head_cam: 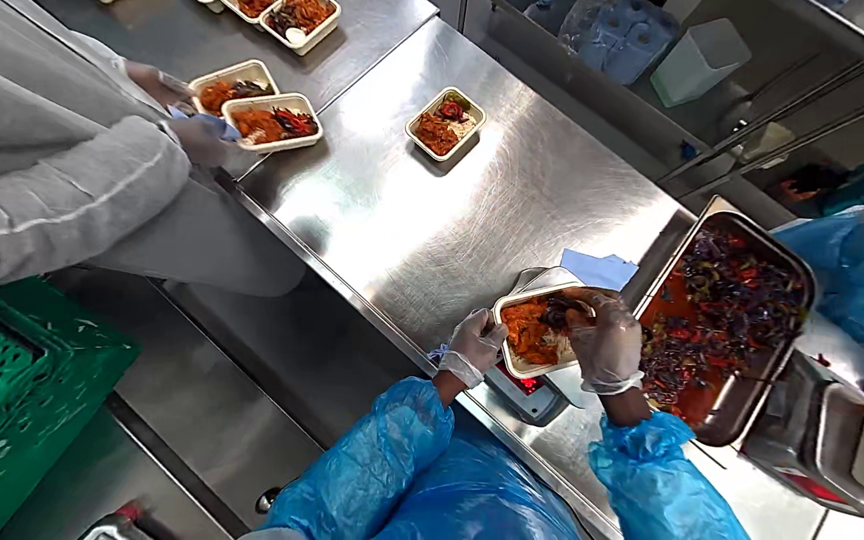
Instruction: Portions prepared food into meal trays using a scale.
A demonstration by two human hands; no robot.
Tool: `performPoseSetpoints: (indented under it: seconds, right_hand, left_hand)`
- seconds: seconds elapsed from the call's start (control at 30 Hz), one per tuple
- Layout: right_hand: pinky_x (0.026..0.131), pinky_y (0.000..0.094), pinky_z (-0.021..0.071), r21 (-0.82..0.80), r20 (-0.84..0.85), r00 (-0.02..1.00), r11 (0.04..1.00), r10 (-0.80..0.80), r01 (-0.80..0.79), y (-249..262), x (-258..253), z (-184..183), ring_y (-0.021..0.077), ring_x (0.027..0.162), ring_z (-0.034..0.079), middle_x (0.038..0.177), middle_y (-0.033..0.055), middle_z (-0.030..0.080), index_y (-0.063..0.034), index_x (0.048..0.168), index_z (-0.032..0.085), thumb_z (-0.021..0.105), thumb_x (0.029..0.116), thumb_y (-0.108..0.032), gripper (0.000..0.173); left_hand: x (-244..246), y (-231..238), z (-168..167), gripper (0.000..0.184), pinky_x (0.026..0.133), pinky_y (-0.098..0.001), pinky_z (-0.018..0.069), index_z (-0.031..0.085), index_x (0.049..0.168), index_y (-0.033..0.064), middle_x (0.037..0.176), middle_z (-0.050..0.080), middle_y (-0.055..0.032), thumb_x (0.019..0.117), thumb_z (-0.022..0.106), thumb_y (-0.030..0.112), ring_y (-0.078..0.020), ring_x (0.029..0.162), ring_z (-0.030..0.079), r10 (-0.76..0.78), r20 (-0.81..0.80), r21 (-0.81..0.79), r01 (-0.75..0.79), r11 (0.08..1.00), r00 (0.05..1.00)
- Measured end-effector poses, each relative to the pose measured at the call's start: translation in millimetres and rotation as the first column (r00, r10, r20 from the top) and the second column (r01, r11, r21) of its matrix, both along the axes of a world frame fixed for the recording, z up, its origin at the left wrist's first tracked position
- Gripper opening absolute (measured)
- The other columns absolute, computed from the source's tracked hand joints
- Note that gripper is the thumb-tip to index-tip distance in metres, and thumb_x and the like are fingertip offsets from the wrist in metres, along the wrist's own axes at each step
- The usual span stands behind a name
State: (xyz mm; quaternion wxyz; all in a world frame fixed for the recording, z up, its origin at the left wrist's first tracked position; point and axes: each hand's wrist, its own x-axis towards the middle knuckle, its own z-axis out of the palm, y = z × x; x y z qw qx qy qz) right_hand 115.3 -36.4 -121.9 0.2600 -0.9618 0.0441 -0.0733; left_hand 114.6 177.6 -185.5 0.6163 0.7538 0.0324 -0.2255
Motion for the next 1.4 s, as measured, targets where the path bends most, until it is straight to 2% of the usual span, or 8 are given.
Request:
performPoseSetpoints:
  seconds: [0.07, 0.23, 0.43, 0.57, 0.73, 0.9, 1.1, 1.4]
  right_hand:
    - [0.079, 0.0564, 0.0573, -0.014, 0.028, 1.0, 1.0, -0.012, 0.013, 1, 0, -2, 0.0345, 0.099, 0.067, 0.12, 0.0169, 0.065, -0.0094, 0.106, 0.073, 0.071, 0.0909, -0.006, 0.016]
    - [0.084, 0.0544, 0.0568, 0.011, 0.019, 0.999, 0.999, -0.04, 0.039, 6, 17, -21, 0.0309, 0.099, 0.068, 0.107, 0.0135, 0.07, -0.0091, 0.095, 0.076, 0.07, 0.0903, -0.005, 0.009]
    - [0.085, 0.0496, 0.0588, 0.139, 0.014, 0.998, 0.989, -0.055, 0.052, -7, -3, 10, 0.0259, 0.1, 0.07, 0.12, 0.0106, 0.07, -0.0114, 0.112, 0.075, 0.064, 0.0972, -0.002, 0.021]
    - [0.083, 0.0554, 0.0573, 0.132, -0.089, 0.991, 0.985, -0.099, 0.111, 7, -4, 2, 0.0319, 0.101, 0.067, 0.122, 0.016, 0.064, -0.0135, 0.12, 0.072, 0.079, 0.0883, -0.011, 0.032]
    - [0.09, 0.0565, 0.0546, 0.091, -0.069, 0.989, 0.986, -0.132, 0.138, 12, 10, -9, 0.0343, 0.108, 0.066, 0.122, 0.0186, 0.066, -0.0105, 0.117, 0.076, 0.077, 0.0884, -0.007, 0.029]
    - [0.082, 0.0474, 0.0603, 0.159, -0.065, 0.989, 0.977, -0.135, 0.144, -8, -17, 18, 0.0247, 0.096, 0.071, 0.12, 0.0109, 0.069, -0.0128, 0.117, 0.074, 0.067, 0.0958, -0.003, 0.024]
    - [0.089, 0.0538, 0.055, 0.123, -0.029, 0.99, 0.983, -0.137, 0.14, 17, 6, -13, 0.0322, 0.105, 0.067, 0.115, 0.0166, 0.069, -0.0097, 0.109, 0.078, 0.076, 0.0873, -0.004, 0.022]
    - [0.088, 0.0391, 0.06, 0.378, -0.189, 0.952, 0.877, -0.24, 0.296, -15, -21, 51, 0.0174, 0.1, 0.072, 0.124, 0.007, 0.071, -0.0134, 0.128, 0.07, 0.055, 0.1043, -0.007, 0.028]
  left_hand:
    - [7, 1, 23, 0.023, 0.08, -0.0467, 0.0555, 0.067, 0.107, 0.0055, 0.104, 0.067, -0.0128, 0.1029, 0.062, 0.028, -0.0242, 0.089, 0.066, -0.021, -0.135, 0.032, 0.025, 0.999, 0.991]
    - [9, 2, 23, 0.02, 0.076, -0.0437, 0.0562, 0.066, 0.105, 0.0071, 0.102, 0.067, -0.0111, 0.1031, 0.062, 0.027, -0.0218, 0.085, 0.066, -0.042, -0.105, 0.015, 0.044, 0.999, 0.994]
    - [15, 8, 36, 0.021, 0.071, -0.0431, 0.0543, 0.065, 0.103, 0.0055, 0.096, 0.065, -0.0126, 0.1035, 0.062, 0.026, -0.0232, 0.08, 0.063, -0.058, -0.139, -0.001, 0.058, 0.998, 0.989]
    - [18, 6, 36, 0.02, 0.074, -0.0446, 0.0554, 0.065, 0.104, 0.0074, 0.101, 0.066, -0.012, 0.1039, 0.061, 0.027, -0.0234, 0.084, 0.065, -0.07, -0.156, -0.003, 0.07, 0.998, 0.985]
    - [18, 5, 35, 0.022, 0.074, -0.0457, 0.0545, 0.065, 0.103, 0.0081, 0.102, 0.065, -0.0121, 0.1039, 0.061, 0.029, -0.0239, 0.085, 0.064, -0.066, -0.158, 0.033, 0.072, 0.997, 0.985]
    - [19, 6, 35, 0.022, 0.075, -0.0479, 0.0551, 0.066, 0.107, 0.0055, 0.104, 0.065, -0.0143, 0.104, 0.061, 0.027, -0.0264, 0.087, 0.065, -0.068, -0.14, 0.04, 0.074, 0.996, 0.988]
    - [20, 6, 38, 0.023, 0.071, -0.0467, 0.0551, 0.065, 0.106, 0.0067, 0.104, 0.065, -0.0142, 0.1047, 0.059, 0.029, -0.0262, 0.084, 0.065, -0.098, -0.154, 0.077, 0.11, 0.991, 0.983]
    - [49, 0, 10, 0.03, 0.081, -0.0463, 0.0595, 0.064, 0.118, -0.0016, 0.1, 0.069, -0.019, 0.1099, 0.048, 0.022, -0.0265, 0.084, 0.07, -0.25, -0.212, -0.004, 0.255, 0.967, 0.945]
